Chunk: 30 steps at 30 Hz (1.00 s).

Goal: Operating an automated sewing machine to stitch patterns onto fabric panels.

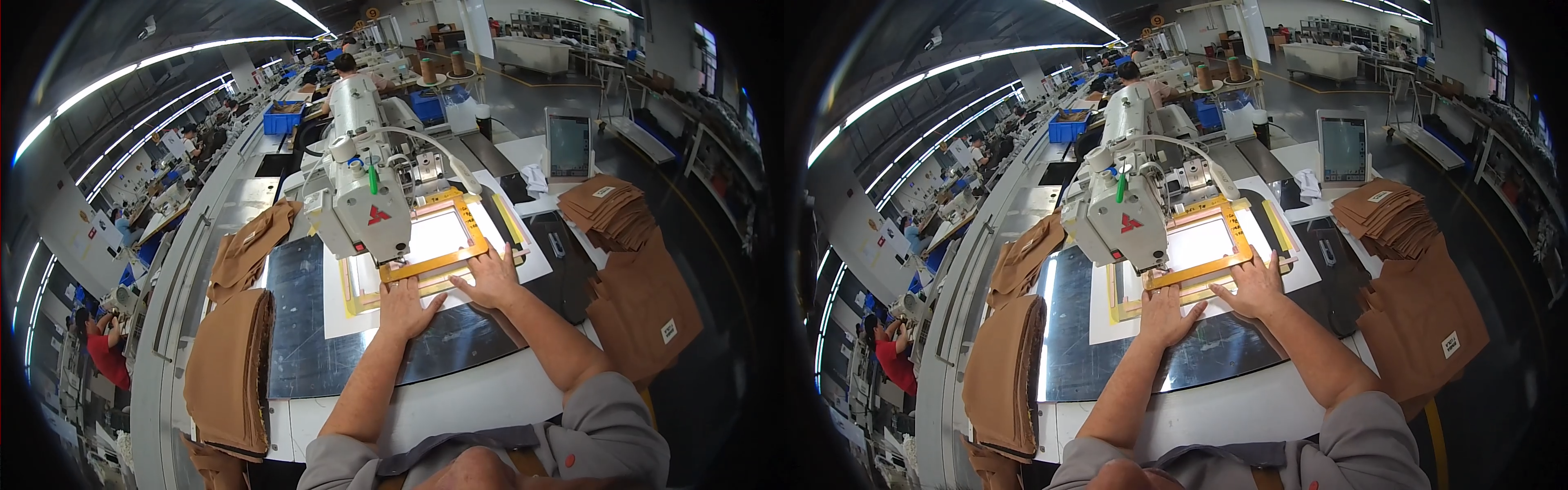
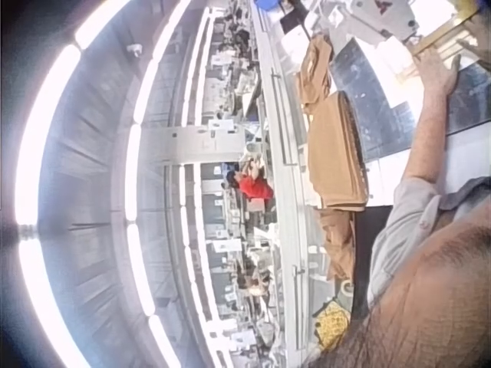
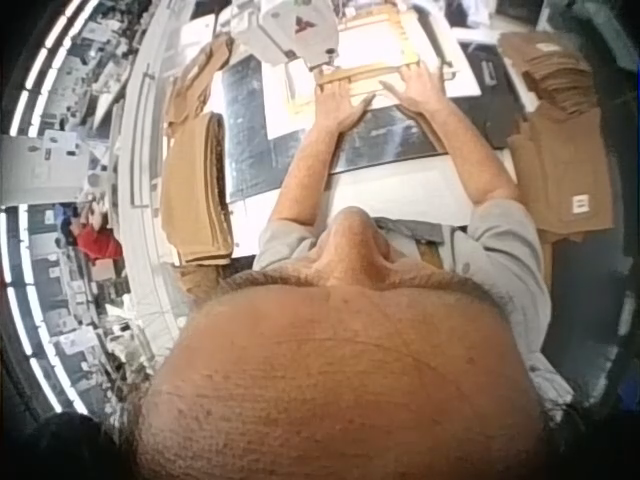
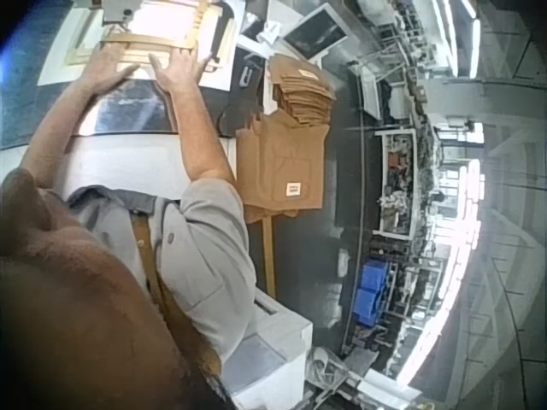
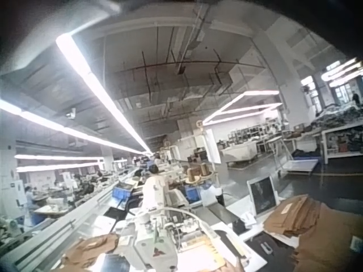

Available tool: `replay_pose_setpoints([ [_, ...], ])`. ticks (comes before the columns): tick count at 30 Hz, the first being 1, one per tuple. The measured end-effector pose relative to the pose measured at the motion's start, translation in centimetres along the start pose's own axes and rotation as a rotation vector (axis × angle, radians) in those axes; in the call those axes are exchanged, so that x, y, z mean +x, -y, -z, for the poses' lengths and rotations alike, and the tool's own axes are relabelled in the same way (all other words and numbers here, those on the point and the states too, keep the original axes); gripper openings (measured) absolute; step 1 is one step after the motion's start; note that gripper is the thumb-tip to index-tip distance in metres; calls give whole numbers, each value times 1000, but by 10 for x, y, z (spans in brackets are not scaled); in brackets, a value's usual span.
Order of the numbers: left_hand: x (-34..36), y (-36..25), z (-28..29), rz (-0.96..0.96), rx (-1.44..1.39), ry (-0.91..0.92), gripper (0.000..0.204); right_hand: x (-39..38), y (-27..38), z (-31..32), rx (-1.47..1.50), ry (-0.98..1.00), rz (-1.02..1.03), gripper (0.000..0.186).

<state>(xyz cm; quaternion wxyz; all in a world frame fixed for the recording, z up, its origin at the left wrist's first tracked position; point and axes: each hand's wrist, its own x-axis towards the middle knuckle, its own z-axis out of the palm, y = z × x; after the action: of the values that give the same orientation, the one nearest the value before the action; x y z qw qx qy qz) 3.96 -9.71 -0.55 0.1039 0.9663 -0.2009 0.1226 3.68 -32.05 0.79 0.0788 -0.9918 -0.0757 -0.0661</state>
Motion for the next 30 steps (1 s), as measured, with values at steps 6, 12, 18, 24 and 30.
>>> replay_pose_setpoints([
  [6,1,-6,10,45,23,105,96,0,5,14,-35,65,-72,82],
  [12,1,-2,2,39,63,21,97,-2,7,11,-27,-22,-179,84],
  [18,0,-6,9,79,36,74,98,-4,4,7,-23,-22,-186,85],
  [24,-1,-6,13,117,21,119,98,-3,5,4,-26,-33,-182,86],
  [30,0,-7,14,124,25,133,98,-6,4,8,1,-47,-174,82],
])
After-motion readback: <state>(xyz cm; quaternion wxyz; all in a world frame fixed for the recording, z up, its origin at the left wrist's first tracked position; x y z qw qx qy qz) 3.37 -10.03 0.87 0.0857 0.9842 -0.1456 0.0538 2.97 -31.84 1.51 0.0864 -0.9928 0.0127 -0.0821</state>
